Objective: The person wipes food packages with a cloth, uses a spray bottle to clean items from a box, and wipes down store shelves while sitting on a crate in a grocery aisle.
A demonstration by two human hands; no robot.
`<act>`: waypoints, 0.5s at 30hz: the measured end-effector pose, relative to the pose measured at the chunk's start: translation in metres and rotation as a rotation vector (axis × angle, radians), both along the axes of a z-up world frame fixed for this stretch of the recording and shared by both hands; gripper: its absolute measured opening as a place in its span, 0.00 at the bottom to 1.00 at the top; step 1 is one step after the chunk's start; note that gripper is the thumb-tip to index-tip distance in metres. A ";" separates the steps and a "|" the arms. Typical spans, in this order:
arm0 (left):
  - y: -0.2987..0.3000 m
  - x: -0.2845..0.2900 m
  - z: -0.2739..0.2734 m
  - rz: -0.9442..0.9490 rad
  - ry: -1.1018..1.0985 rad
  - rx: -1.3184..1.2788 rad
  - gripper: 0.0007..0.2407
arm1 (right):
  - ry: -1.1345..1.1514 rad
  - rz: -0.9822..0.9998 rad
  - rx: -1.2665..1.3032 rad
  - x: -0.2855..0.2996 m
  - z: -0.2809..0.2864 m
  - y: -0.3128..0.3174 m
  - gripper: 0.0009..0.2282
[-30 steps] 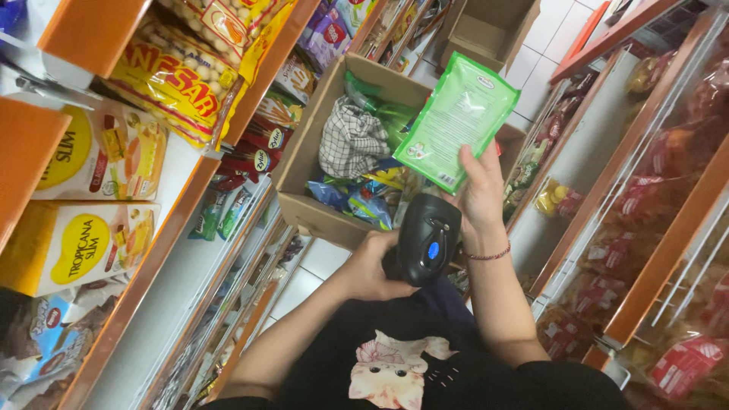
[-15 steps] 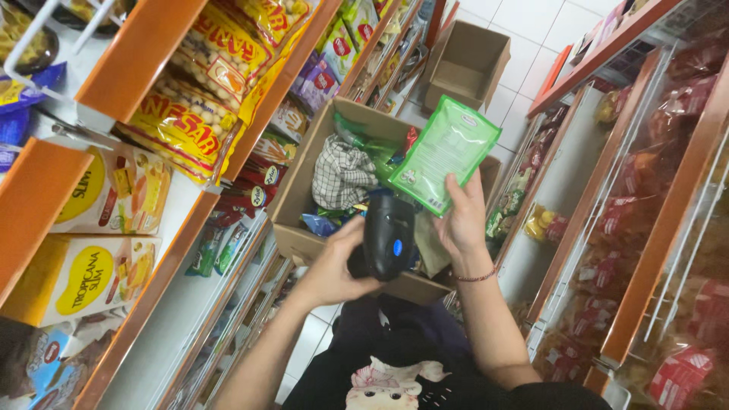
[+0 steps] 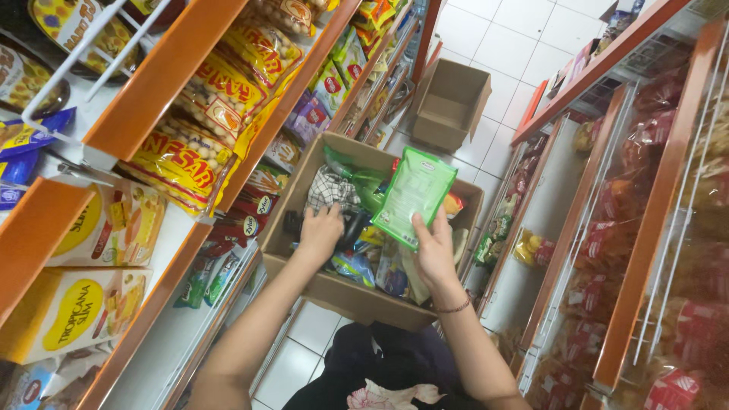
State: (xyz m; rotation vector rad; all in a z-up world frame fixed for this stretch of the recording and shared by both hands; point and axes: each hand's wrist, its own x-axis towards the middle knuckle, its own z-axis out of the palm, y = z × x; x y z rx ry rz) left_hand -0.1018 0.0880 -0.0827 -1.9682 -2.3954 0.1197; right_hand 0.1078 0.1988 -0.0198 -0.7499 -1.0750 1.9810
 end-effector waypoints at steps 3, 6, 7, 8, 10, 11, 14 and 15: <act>-0.004 0.003 0.028 0.083 -0.203 -0.068 0.15 | -0.005 0.028 -0.043 -0.004 0.000 -0.007 0.24; -0.016 0.022 0.082 0.273 -0.857 0.311 0.13 | -0.072 0.039 0.046 -0.014 -0.001 -0.013 0.23; -0.023 0.033 0.100 0.267 -0.996 0.402 0.15 | -0.064 0.065 0.099 -0.016 -0.001 -0.015 0.23; -0.030 0.046 0.117 0.263 -1.135 0.493 0.17 | -0.057 0.094 0.149 -0.017 -0.002 -0.019 0.23; -0.039 0.064 0.146 0.125 -1.073 0.625 0.22 | -0.015 0.173 0.182 -0.017 -0.002 -0.028 0.24; -0.042 0.071 0.156 0.057 -1.039 0.689 0.25 | 0.020 0.222 0.163 -0.017 -0.001 -0.033 0.24; -0.050 0.089 0.175 0.132 -0.970 0.818 0.27 | 0.160 0.315 0.110 -0.018 0.010 -0.046 0.26; -0.057 0.091 0.178 0.129 -0.978 0.839 0.25 | 0.211 0.336 0.089 -0.019 0.017 -0.052 0.27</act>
